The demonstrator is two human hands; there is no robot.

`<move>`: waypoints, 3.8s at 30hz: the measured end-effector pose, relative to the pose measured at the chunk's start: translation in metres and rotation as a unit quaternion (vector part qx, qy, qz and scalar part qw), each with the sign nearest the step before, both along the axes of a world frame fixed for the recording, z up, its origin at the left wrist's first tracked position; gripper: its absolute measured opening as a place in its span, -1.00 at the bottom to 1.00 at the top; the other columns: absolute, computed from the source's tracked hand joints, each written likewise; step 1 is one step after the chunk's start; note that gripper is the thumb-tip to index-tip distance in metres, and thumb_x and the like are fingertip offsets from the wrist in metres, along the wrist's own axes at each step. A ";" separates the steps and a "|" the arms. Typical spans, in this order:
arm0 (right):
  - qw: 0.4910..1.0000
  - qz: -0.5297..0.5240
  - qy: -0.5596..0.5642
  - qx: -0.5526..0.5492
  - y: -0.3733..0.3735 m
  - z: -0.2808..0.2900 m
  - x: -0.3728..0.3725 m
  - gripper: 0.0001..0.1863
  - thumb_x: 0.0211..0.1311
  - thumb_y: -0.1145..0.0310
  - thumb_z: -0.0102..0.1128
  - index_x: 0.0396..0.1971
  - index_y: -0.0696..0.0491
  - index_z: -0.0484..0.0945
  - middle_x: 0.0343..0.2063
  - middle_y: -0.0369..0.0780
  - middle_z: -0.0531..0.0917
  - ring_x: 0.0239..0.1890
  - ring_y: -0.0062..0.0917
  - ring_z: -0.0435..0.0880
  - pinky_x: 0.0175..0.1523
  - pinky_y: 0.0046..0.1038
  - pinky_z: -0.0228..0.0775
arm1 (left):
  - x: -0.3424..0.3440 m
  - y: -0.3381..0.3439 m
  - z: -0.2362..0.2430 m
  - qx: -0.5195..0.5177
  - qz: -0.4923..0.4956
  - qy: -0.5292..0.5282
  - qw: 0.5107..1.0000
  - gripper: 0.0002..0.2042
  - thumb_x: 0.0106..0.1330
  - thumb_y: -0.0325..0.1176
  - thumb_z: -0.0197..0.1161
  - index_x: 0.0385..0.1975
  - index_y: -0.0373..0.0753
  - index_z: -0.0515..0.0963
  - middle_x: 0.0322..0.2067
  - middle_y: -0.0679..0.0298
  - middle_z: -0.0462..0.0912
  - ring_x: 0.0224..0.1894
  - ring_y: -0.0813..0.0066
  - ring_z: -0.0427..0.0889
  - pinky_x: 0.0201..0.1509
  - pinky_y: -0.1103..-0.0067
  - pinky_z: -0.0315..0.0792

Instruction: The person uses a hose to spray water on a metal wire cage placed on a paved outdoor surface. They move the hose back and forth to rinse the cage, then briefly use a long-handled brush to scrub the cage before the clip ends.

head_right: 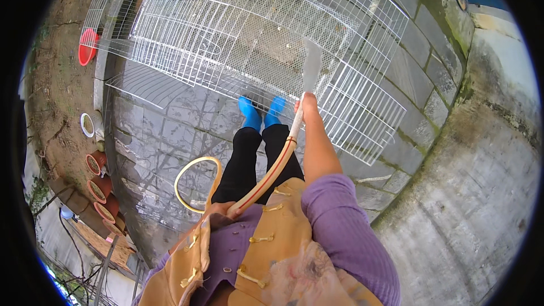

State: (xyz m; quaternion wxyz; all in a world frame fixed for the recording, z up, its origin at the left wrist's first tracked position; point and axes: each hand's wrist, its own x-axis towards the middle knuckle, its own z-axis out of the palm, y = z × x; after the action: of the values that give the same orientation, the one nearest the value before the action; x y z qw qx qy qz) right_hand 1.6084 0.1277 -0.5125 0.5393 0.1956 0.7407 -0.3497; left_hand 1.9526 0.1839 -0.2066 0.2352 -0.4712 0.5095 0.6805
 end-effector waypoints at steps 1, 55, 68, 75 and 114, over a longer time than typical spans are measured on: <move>0.997 0.053 0.012 0.060 -0.001 -0.010 0.000 -0.74 0.32 0.20 -0.23 -0.22 0.09 0.31 -0.62 -0.15 0.44 -0.71 -0.45 0.43 -0.67 -0.39 0.37 | -0.004 -0.002 -0.009 0.021 0.017 -0.005 1.000 -0.52 0.29 0.16 -0.05 -0.27 -0.18 0.54 -0.58 0.14 0.57 -0.46 0.16 0.59 -0.35 0.39 0.41; 0.963 0.217 -0.017 0.161 -0.048 -0.109 -0.004 -0.73 0.23 0.41 -0.23 -0.17 0.25 0.35 -0.54 -0.07 0.50 -0.63 -0.37 0.55 -0.57 -0.36 0.52 | -0.057 -0.047 -0.082 -0.002 0.073 -0.030 0.997 -0.65 0.13 -0.06 0.30 -0.34 -0.25 0.47 -0.64 0.07 0.47 -0.56 0.09 0.49 -0.45 0.39 0.35; 0.957 0.247 -0.020 0.153 -0.051 -0.110 -0.012 -0.73 0.23 0.37 -0.25 -0.22 0.25 0.35 -0.57 -0.08 0.49 -0.64 -0.39 0.53 -0.60 -0.37 0.49 | -0.062 -0.036 -0.090 -0.074 0.058 0.008 0.996 -0.55 0.12 0.14 0.19 -0.39 -0.20 0.45 -0.67 0.06 0.51 -0.52 -0.02 0.56 -0.50 0.28 0.38; 0.967 0.207 0.002 0.148 -0.052 -0.105 -0.017 -0.72 0.24 0.39 -0.24 -0.19 0.26 0.36 -0.57 -0.09 0.50 -0.64 -0.40 0.53 -0.60 -0.39 0.50 | -0.063 -0.042 -0.091 -0.079 0.078 0.003 0.994 -0.56 0.14 0.13 0.18 -0.38 -0.20 0.46 -0.67 0.05 0.51 -0.53 -0.02 0.55 -0.52 0.28 0.39; 0.975 0.158 0.045 0.153 -0.063 -0.116 -0.037 -0.75 0.24 0.45 -0.22 -0.16 0.24 0.34 -0.60 -0.07 0.49 -0.68 -0.37 0.52 -0.63 -0.32 0.46 | -0.061 -0.067 -0.100 -0.094 0.105 0.015 0.990 -0.61 0.15 0.02 0.24 -0.42 -0.26 0.46 -0.67 0.03 0.43 -0.54 -0.04 0.46 -0.51 0.39 0.33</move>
State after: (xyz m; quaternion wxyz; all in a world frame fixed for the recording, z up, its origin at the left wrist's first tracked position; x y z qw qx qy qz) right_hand 1.5710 0.0646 -0.6287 0.5174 0.1400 0.8305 -0.1514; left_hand 1.8917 0.1170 -0.3063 0.1095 -0.5323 0.5224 0.6571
